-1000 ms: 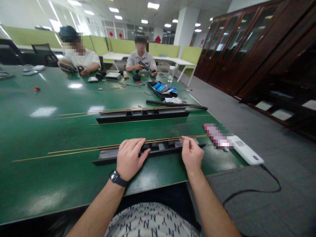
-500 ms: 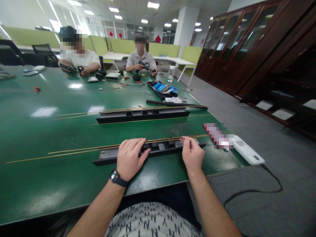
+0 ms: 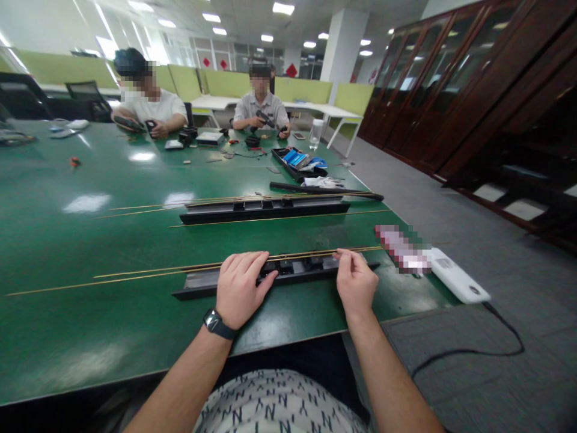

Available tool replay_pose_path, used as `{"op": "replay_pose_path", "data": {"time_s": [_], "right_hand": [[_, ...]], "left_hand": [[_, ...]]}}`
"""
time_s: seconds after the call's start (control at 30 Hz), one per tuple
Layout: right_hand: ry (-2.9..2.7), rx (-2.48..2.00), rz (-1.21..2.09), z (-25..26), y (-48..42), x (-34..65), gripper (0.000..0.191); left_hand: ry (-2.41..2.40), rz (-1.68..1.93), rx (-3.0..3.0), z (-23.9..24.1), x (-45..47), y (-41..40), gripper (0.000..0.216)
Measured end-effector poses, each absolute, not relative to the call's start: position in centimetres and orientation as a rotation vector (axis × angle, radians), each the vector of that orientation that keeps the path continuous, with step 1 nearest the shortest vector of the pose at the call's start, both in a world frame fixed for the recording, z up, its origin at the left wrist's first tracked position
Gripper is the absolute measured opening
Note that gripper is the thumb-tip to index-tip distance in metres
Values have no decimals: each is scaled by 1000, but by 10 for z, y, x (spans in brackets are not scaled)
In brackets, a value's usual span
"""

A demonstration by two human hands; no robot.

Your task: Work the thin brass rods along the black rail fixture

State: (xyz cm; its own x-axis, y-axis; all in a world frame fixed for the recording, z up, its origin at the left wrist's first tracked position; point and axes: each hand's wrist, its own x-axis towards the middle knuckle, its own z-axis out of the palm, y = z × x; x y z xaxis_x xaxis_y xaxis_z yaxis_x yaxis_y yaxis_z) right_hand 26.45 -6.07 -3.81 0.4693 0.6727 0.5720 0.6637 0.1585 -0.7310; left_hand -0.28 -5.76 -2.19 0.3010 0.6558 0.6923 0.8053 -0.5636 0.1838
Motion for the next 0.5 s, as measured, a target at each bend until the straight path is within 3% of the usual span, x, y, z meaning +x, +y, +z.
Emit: {"op": "replay_pose_path", "data": {"time_s": [0.23, 0.5], "right_hand": [[-1427, -1412, -8, -40, -63, 261, 27], [-1283, -1498, 6, -40, -61, 264, 32]], "left_hand": [[-1347, -1120, -2363, -22, -2, -57, 34], [-1351, -1122, -2368, -21, -2, -58, 34]]}}
